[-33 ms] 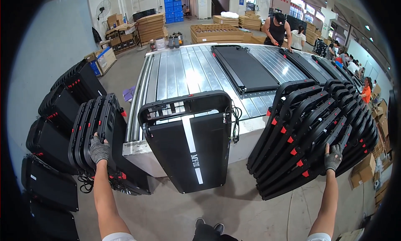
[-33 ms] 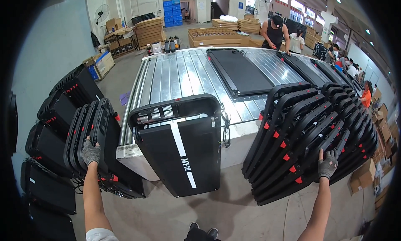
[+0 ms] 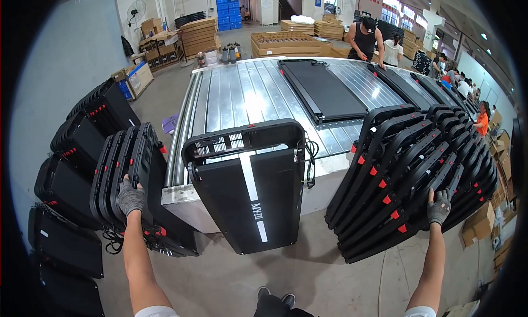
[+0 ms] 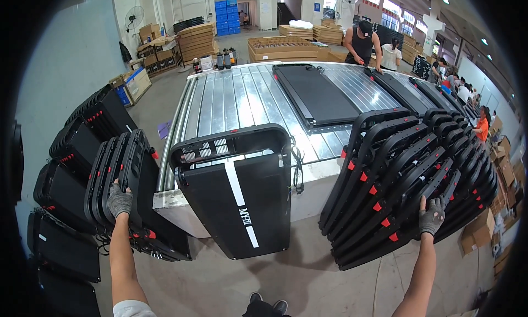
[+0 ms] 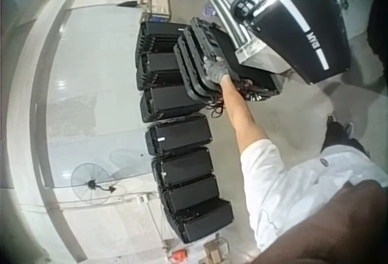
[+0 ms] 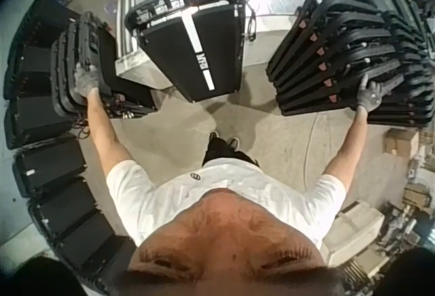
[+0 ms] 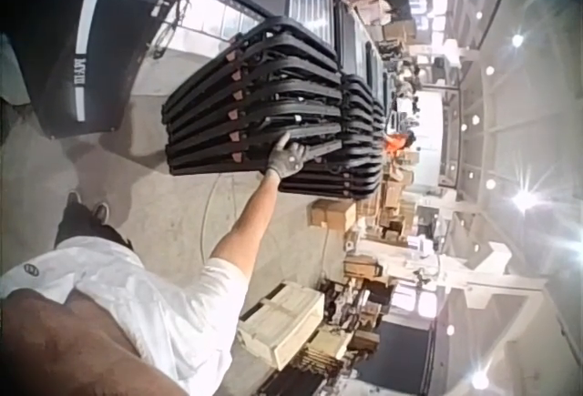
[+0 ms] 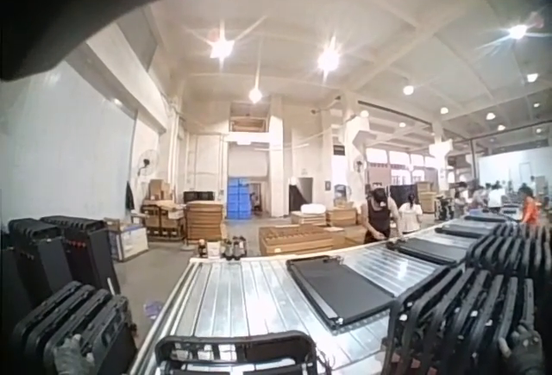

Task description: Move treadmill bases from the assembly line conveyor to a storage stack.

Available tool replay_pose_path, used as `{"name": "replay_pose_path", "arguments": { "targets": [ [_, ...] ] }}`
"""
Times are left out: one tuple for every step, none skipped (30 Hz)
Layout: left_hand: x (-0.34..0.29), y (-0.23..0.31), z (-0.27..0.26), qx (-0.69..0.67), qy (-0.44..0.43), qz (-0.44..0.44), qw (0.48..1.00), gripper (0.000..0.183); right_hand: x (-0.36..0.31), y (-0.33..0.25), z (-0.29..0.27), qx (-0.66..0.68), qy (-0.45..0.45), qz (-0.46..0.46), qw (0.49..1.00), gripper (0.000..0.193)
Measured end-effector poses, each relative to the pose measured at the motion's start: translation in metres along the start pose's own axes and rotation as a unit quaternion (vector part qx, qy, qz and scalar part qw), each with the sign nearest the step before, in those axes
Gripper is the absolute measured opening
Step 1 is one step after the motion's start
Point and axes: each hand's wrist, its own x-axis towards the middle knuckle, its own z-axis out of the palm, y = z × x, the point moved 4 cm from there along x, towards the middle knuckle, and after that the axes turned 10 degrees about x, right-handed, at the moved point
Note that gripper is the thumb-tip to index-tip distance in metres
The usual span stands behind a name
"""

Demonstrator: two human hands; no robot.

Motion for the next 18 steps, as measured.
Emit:
{"name": "replay_pose_path", "arguments": {
  "targets": [
    [0.0006, -0.0001, 0.0002, 0.002, -0.002, -0.001, 1.000, 0.060, 0.0004, -0.0018, -0.0008, 0.004, 0.000, 0.000, 1.000, 0.039],
    [0.0007, -0.0003, 0.0008, 0.004, -0.005, -0.001, 1.000, 0.060, 0.0006, -0.0027, -0.0020, 0.007, 0.000, -0.001, 1.000, 0.039],
    [0.0010, -0.0010, 0.0023, 0.004, -0.006, -0.001, 1.000, 0.060, 0.0008, -0.0029, -0.0021, 0.006, -0.001, -0.001, 1.000, 0.039],
    [0.0014, -0.0020, 0.0042, 0.001, 0.002, 0.002, 1.000, 0.060, 0.0012, -0.0032, -0.0023, 0.008, 0.001, 0.000, 1.000, 0.039],
    [0.0021, -0.0032, 0.0057, -0.002, 0.010, 0.005, 1.000, 0.060, 0.0013, -0.0034, -0.0026, 0.009, 0.004, 0.000, 1.000, 0.039],
    [0.0028, -0.0048, 0.0078, -0.001, 0.010, 0.006, 1.000, 0.060, 0.0012, -0.0035, -0.0025, 0.010, 0.003, 0.000, 1.000, 0.039],
    [0.0035, -0.0066, 0.0096, -0.002, 0.010, 0.005, 1.000, 0.060, 0.0011, -0.0034, -0.0022, 0.012, 0.003, 0.000, 1.000, 0.039],
    [0.0037, -0.0051, 0.0094, -0.004, 0.010, 0.006, 1.000, 0.060, 0.0012, -0.0027, -0.0020, 0.013, 0.004, -0.001, 1.000, 0.040],
    [0.0034, -0.0038, 0.0087, -0.004, 0.010, 0.006, 1.000, 0.060, 0.0012, -0.0018, -0.0017, 0.012, 0.004, -0.001, 1.000, 0.040],
    [0.0026, -0.0027, 0.0078, -0.011, 0.004, 0.006, 1.000, 0.060, 0.0010, -0.0010, -0.0016, 0.012, 0.007, -0.002, 1.000, 0.040],
    [0.0018, -0.0022, 0.0062, -0.016, -0.003, 0.007, 1.000, 0.061, 0.0003, -0.0005, -0.0013, 0.013, 0.009, -0.003, 1.000, 0.040],
    [0.0018, -0.0022, 0.0060, -0.016, -0.003, 0.007, 1.000, 0.061, 0.0002, -0.0005, -0.0010, 0.013, 0.009, -0.002, 1.000, 0.040],
    [0.0019, -0.0024, 0.0059, -0.017, -0.002, 0.005, 1.000, 0.061, 0.0006, -0.0006, -0.0006, 0.011, 0.006, -0.001, 1.000, 0.039],
    [0.0018, -0.0021, 0.0049, -0.018, -0.002, 0.003, 1.000, 0.061, 0.0007, -0.0009, -0.0002, 0.008, 0.003, 0.000, 1.000, 0.039],
    [0.0014, -0.0015, 0.0033, -0.018, -0.002, 0.004, 1.000, 0.061, 0.0004, -0.0014, -0.0002, 0.008, 0.003, 0.001, 1.000, 0.039],
    [0.0009, -0.0009, 0.0016, -0.016, -0.010, 0.002, 1.000, 0.061, -0.0001, -0.0021, -0.0007, 0.011, 0.003, 0.001, 1.000, 0.039],
    [0.0008, -0.0008, 0.0001, -0.014, -0.017, 0.000, 1.000, 0.061, 0.0001, -0.0029, -0.0009, 0.014, 0.004, 0.001, 1.000, 0.039],
    [0.0014, -0.0021, 0.0022, -0.013, -0.017, 0.001, 1.000, 0.061, 0.0004, -0.0030, -0.0010, 0.014, 0.003, 0.001, 1.000, 0.039]
  ]
}}
